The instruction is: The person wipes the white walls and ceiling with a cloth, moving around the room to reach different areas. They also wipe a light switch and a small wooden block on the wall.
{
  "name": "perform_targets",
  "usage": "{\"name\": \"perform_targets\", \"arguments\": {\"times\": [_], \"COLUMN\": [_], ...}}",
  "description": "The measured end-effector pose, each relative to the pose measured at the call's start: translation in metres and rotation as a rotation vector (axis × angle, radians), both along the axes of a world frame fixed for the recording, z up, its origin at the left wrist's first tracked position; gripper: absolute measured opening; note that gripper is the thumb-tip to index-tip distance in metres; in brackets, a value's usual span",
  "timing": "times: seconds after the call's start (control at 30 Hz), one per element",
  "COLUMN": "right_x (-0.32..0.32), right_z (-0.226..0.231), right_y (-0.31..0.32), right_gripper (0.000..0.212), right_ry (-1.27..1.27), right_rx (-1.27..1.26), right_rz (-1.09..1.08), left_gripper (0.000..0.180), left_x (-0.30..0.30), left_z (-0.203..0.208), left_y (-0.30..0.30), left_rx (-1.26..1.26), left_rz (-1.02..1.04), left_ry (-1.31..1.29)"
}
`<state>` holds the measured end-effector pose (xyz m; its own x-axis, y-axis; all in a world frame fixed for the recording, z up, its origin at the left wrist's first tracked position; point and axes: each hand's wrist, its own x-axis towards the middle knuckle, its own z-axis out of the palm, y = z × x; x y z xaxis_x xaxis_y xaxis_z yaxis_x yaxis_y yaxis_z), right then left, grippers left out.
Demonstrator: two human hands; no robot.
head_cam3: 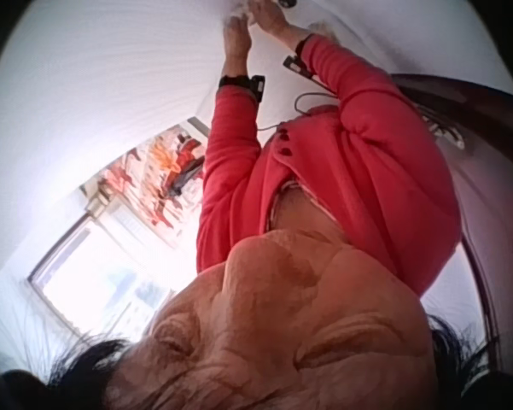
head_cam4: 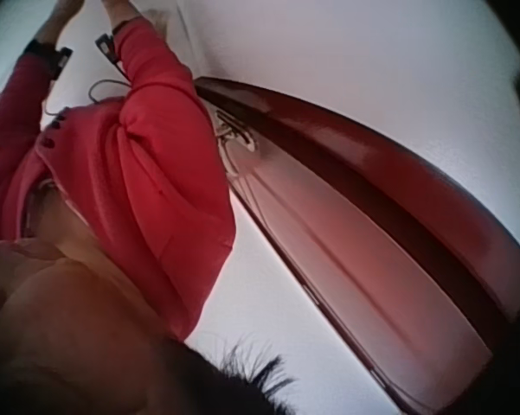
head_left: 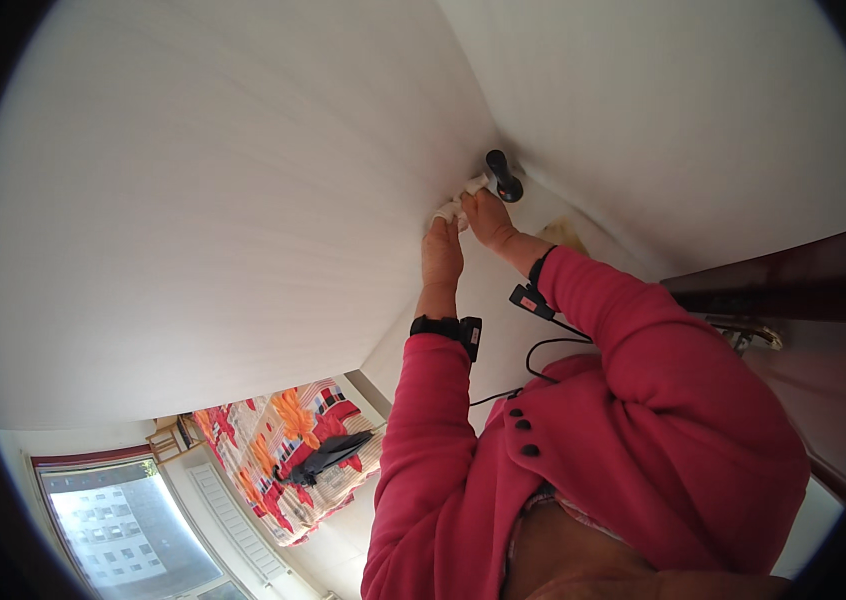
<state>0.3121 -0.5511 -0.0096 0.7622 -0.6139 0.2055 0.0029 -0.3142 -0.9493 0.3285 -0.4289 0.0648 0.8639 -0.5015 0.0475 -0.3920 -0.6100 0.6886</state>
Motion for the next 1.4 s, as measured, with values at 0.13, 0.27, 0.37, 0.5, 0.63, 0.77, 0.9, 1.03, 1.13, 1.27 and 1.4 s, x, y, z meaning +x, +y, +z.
{"name": "perform_targets", "arguments": {"times": [0.13, 0.27, 0.37, 0.5, 0.63, 0.77, 0.9, 1.03, 1.13, 1.27, 1.4], "right_x": [-0.004, -0.007, -0.004, 0.005, 0.009, -0.017, -0.052, -0.065, -0.068, -0.083, -0.091], "right_z": [-0.029, -0.046, -0.057, -0.069, -0.076, -0.060, -0.012, 0.041, 0.069, 0.094, 0.124], "right_y": [-0.002, -0.003, -0.004, -0.013, -0.021, -0.001, 0.022, 0.047, 0.065, 0.074, 0.068], "right_gripper": [0.031, 0.022, 0.021, 0.023, 0.025, 0.027, 0.025, 0.033, 0.035, 0.033, 0.031], "right_ry": [0.074, 0.103, 0.169, 0.350, 0.416, 0.479, 0.431, 0.254, 0.240, 0.183, 0.059], "right_rx": [-0.178, -0.330, -0.447, -0.511, -0.565, -0.349, 0.770, 0.894, 0.801, 0.839, 0.873], "right_rz": [0.031, 0.031, 0.039, 0.143, 0.320, 0.640, 0.520, 0.669, 0.759, 0.621, 0.512], "left_gripper": [0.025, 0.029, 0.029, 0.029, 0.030, 0.033, 0.033, 0.031, 0.030, 0.027, 0.025], "left_x": [-0.002, 0.002, 0.006, 0.015, 0.026, 0.007, -0.039, -0.071, -0.080, -0.098, -0.111], "left_z": [-0.014, -0.029, -0.045, -0.067, -0.082, -0.080, -0.062, -0.030, -0.006, 0.019, 0.039], "left_y": [-0.006, -0.010, -0.008, -0.008, -0.002, 0.044, 0.085, 0.098, 0.102, 0.113, 0.127], "left_rx": [-0.059, 0.075, 0.013, -0.033, 0.169, 0.264, -0.179, -0.128, -0.141, -0.243, -0.462], "left_rz": [-0.053, -0.056, -0.071, -0.097, -0.138, -0.143, -0.009, 0.064, 0.055, 0.098, 0.213], "left_ry": [0.038, 0.067, 0.097, 0.087, 0.123, 0.228, 0.415, 0.075, 0.000, -0.108, -0.002]}}
